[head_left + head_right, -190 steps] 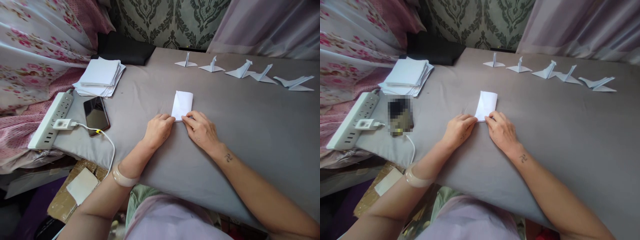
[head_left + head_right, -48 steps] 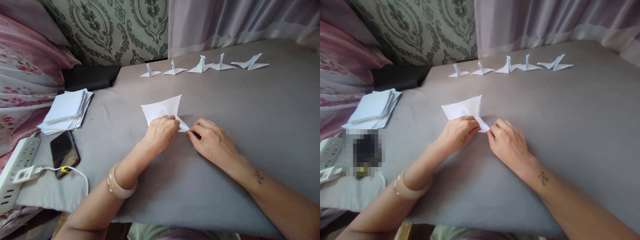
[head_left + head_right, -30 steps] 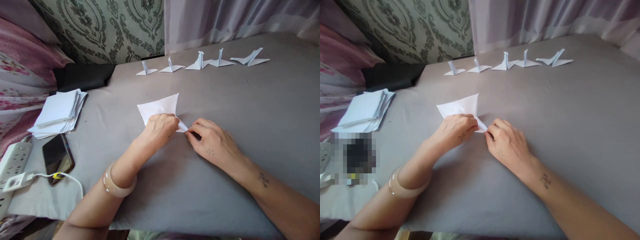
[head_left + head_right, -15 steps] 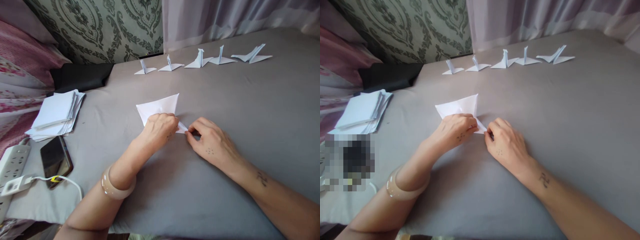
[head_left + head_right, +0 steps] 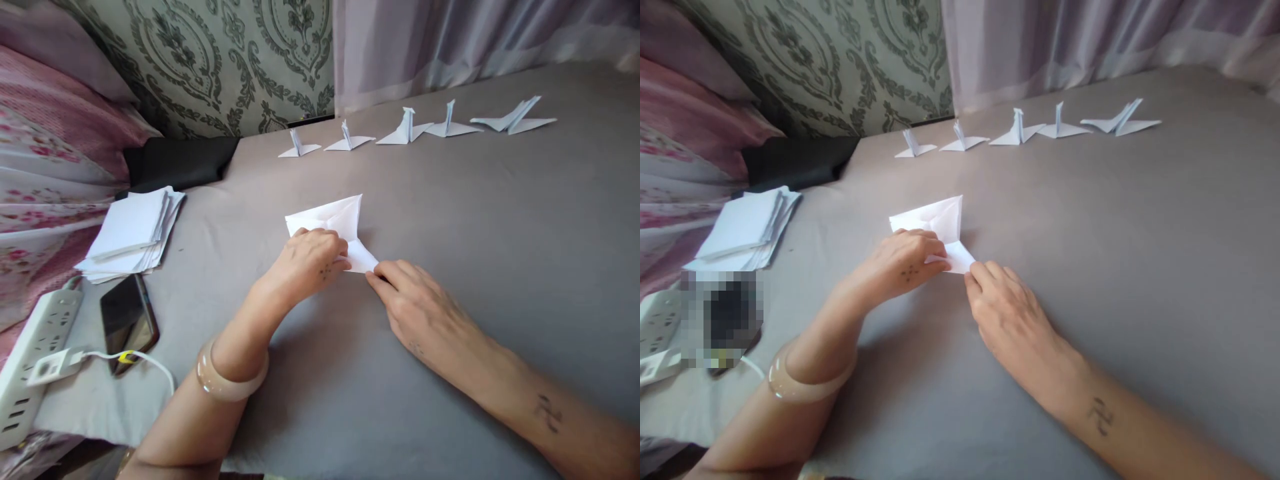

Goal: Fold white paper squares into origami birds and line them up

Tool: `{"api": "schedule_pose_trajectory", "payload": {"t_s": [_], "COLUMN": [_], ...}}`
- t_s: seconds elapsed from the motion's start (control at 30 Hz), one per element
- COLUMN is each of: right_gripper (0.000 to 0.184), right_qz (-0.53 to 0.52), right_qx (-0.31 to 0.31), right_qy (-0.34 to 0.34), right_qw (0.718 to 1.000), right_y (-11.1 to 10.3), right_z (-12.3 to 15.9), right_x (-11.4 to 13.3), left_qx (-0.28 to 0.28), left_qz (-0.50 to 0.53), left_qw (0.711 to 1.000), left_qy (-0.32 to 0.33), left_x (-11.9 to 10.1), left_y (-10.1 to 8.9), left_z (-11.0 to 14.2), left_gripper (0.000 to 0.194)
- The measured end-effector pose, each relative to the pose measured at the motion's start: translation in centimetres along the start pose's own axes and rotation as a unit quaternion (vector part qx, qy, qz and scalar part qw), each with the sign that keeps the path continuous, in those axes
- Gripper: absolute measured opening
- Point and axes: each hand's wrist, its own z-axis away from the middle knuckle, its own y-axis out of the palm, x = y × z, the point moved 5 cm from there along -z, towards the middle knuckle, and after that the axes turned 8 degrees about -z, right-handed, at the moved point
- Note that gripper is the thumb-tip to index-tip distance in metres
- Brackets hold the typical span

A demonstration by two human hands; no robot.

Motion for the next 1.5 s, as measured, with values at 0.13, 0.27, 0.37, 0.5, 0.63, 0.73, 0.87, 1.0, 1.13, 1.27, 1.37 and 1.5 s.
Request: {"api": "schedule_pose_trajectory", "payload": {"t_s": [0.13, 0.27, 0.37, 0.5, 0.63, 0.73, 0.87, 1.0, 1.13, 1.27, 1.37, 1.5], "right_gripper": [0.030, 0.022, 0.020, 0.022, 0.027, 0.032, 0.034, 0.035, 0.033, 0.033, 0.038, 0.040], "right_qz": [-0.005, 0.009, 0.016, 0.016, 0.027, 0.043, 0.059, 0.070, 0.060, 0.069, 0.086, 0.106], "right_qx": [0.002, 0.003, -0.025, -0.046, -0.050, -0.054, -0.052, -0.036, -0.020, -0.017, -0.028, -0.031], "right_qy": [0.004, 0.023, 0.034, 0.013, 0.005, 0.002, 0.003, 0.001, -0.005, -0.003, -0.011, -0.012], "right_qw": [1.000, 1.000, 0.999, 0.999, 0.998, 0.998, 0.997, 0.997, 0.998, 0.997, 0.996, 0.994], "right_y": [0.0, 0.2, 0.3, 0.4, 0.2, 0.1, 0.1, -0.1, -0.5, -0.5, -0.3, -0.1], "right_z": [-0.1, -0.4, -0.5, -0.6, -0.8, -1.3, -1.7, -1.3, -0.6, -0.6, -1.2, -1.6], "right_x": [0.1, 0.4, 0.6, 0.8, 0.8, 0.7, 0.8, 0.9, 1.1, 1.2, 1.4, 1.7], "left_qx": [0.015, 0.022, 0.031, 0.048, 0.057, 0.069, 0.060, 0.058, 0.079, 0.080, 0.088, 0.093], "left_qz": [0.046, 0.106, 0.119, 0.129, 0.134, 0.157, 0.191, 0.226, 0.251, 0.275, 0.275, 0.263], "left_qw": [0.999, 0.994, 0.990, 0.985, 0.983, 0.980, 0.976, 0.967, 0.957, 0.953, 0.952, 0.956], "left_qy": [0.002, -0.035, -0.075, -0.106, -0.112, -0.105, -0.088, -0.100, -0.120, -0.103, -0.096, -0.091], "left_x": [1.0, 1.5, 1.8, 1.9, 1.9, 2.0, 2.6, 3.4, 3.9, 4.0, 4.1, 4.0], "left_y": [0.5, 1.2, 1.5, 1.5, 1.4, 1.5, 1.5, 1.3, 1.1, 1.1, 1.1, 0.8], "left_z": [0.3, 0.1, 0.0, -0.1, -0.2, -0.2, 0.0, 0.2, 0.4, 0.3, 0.3, 0.4], "left_gripper": [0.022, 0.019, 0.019, 0.020, 0.021, 0.019, 0.020, 0.026, 0.030, 0.031, 0.032, 0.033]}}
